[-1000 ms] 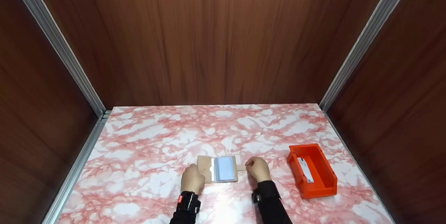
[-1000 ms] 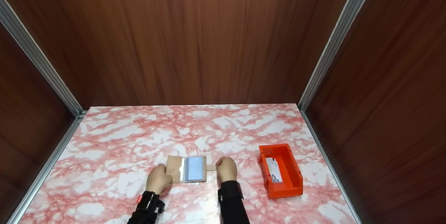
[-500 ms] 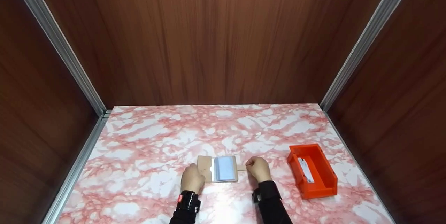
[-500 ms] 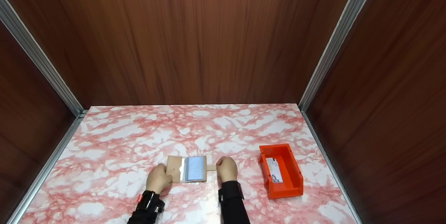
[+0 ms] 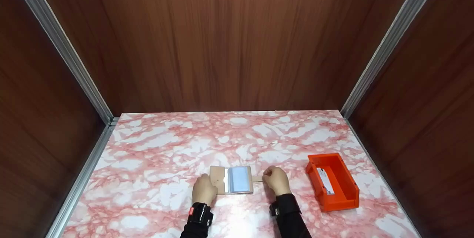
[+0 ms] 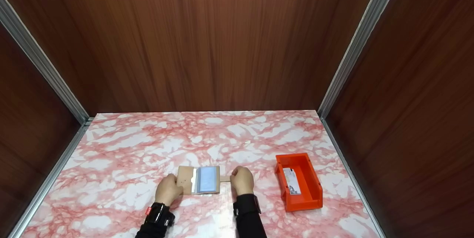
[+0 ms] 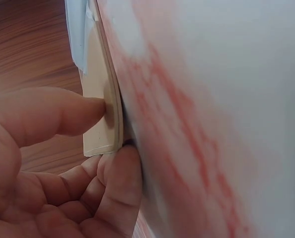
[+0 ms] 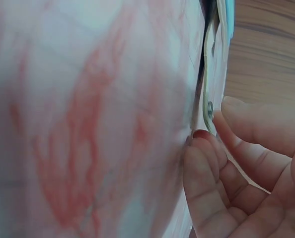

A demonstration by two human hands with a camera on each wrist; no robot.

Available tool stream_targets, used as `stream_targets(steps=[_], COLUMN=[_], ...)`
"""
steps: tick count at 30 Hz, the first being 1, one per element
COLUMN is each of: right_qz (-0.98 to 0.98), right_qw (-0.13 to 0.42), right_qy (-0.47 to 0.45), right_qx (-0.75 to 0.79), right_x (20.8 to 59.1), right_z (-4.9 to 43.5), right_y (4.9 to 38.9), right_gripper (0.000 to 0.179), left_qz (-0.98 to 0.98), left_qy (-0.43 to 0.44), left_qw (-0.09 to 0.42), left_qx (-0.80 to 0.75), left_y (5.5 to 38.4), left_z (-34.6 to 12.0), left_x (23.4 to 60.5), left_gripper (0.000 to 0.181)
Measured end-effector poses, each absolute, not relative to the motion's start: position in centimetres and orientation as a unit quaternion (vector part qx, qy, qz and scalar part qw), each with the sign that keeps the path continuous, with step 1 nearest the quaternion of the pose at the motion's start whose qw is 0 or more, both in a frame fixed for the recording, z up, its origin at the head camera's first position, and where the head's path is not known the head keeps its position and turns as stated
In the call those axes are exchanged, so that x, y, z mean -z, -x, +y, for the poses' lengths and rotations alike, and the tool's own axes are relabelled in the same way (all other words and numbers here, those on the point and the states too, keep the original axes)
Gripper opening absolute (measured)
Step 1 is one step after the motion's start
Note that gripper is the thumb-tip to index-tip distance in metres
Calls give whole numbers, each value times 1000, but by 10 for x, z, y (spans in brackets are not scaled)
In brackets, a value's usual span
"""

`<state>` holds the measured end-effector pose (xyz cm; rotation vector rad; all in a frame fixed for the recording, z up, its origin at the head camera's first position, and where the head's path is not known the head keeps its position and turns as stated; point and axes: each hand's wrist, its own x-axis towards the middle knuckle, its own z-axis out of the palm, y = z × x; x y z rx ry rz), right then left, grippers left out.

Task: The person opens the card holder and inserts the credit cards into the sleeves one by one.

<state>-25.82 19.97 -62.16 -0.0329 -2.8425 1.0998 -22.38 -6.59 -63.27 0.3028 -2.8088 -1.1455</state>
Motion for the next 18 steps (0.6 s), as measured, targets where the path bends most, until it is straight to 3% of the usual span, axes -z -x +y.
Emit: stream_targets(steps=[9,18], right_qz=[-932,-933], right_qw=[65,83], right_qy=[21,26], right_qx=[-356,-351], right_x=[602,584], right_z=[214,235], right_y=[255,252], right_gripper=[15,23], left_qz=[-922,-924], left_qy=[-97,-98], left_qw=[81,55], left_qx=[367,365], left_y=[225,228], left_z=[-66,-67], left_x=[643,643], left_gripper=[20,24])
